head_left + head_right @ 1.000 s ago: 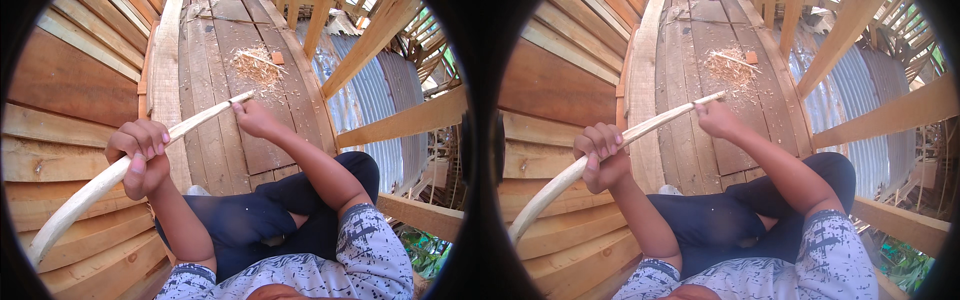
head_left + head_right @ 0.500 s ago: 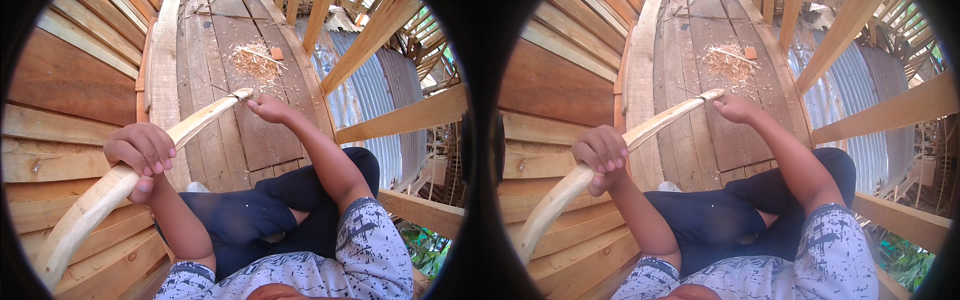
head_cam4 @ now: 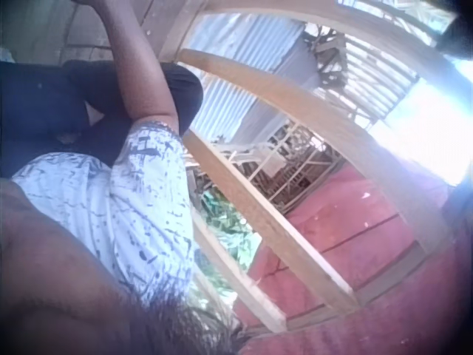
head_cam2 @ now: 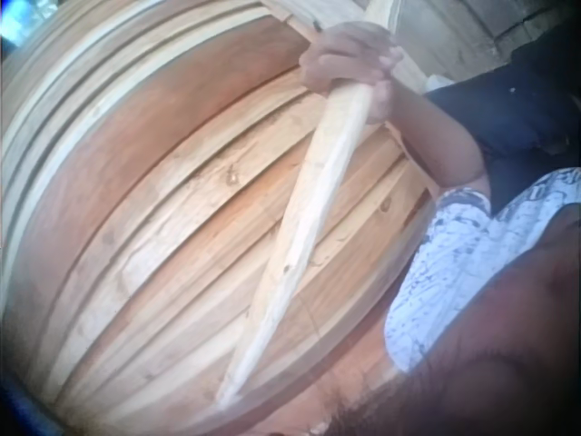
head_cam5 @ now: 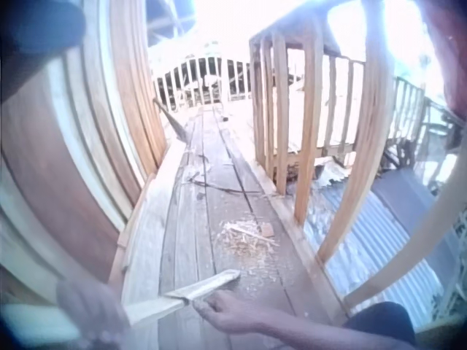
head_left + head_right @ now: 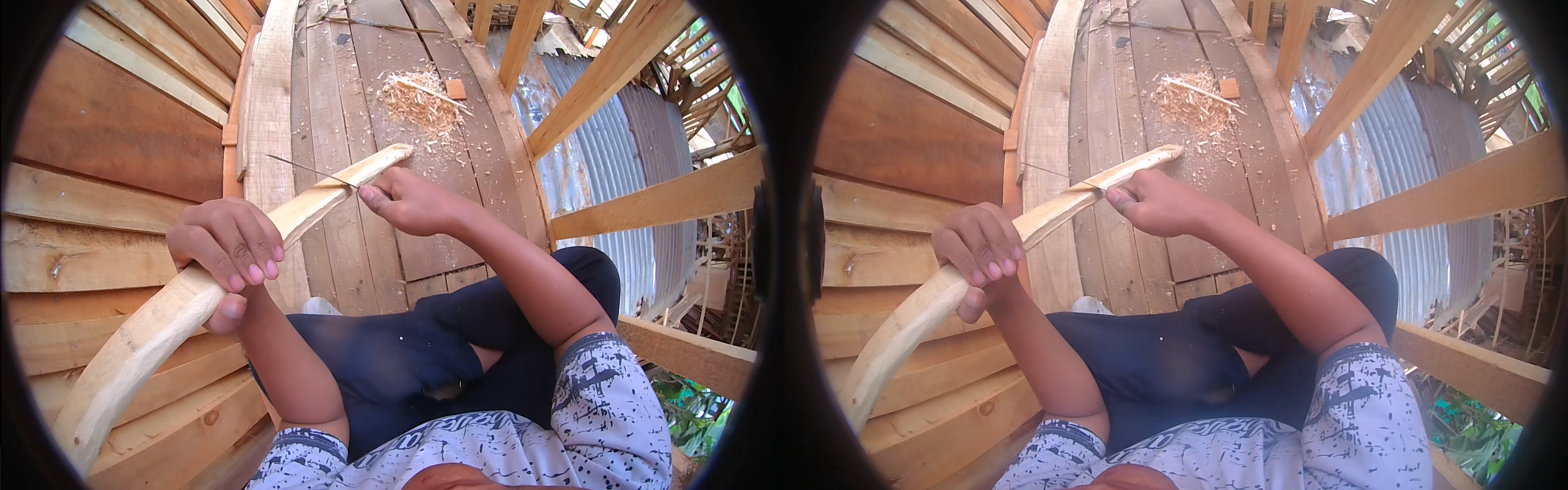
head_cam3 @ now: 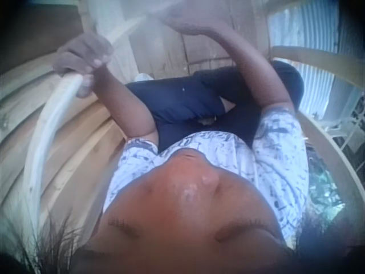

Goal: The person sits on a wooden floor and carves a long, curved piece of light-colored wood using a small knife. They hold the wood with their left hand and use the knife in their right hand to shave off thin layers, creating wood shavings that accumulate on the floor. The person periodically rotates the wood to work on different sides.

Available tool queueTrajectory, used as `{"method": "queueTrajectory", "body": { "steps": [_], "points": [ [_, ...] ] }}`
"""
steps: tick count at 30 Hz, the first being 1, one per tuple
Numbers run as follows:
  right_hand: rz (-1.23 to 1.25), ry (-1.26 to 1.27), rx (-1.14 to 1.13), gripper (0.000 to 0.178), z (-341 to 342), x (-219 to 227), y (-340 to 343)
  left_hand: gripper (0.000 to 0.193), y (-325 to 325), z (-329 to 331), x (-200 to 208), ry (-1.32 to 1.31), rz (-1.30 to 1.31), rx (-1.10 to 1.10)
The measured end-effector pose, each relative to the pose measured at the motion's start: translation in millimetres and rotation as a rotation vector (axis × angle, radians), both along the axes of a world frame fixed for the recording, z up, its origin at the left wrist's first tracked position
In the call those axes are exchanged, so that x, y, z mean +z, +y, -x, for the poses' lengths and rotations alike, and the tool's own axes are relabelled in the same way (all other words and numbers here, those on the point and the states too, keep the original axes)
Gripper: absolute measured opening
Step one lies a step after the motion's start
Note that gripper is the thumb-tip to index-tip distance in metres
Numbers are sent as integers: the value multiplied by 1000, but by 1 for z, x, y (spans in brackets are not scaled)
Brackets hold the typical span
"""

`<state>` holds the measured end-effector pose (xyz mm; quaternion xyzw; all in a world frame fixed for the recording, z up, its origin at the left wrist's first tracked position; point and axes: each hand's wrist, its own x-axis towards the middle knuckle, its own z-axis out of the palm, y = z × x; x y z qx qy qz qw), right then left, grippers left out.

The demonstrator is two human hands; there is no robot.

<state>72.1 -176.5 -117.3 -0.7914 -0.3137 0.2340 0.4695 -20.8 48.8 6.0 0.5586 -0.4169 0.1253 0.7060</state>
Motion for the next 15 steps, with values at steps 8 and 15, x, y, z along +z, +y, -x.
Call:
{"method": "queueTrajectory", "body": {
  "steps": [8,15],
  "points": [
    [103,56,-139,60,-3,-7,-7,14,5,0,0,12,-13,-20],
    [83,35,18,55,-24,-12,-16,16,-7,2,-3,78,108,102]
  ]
}}
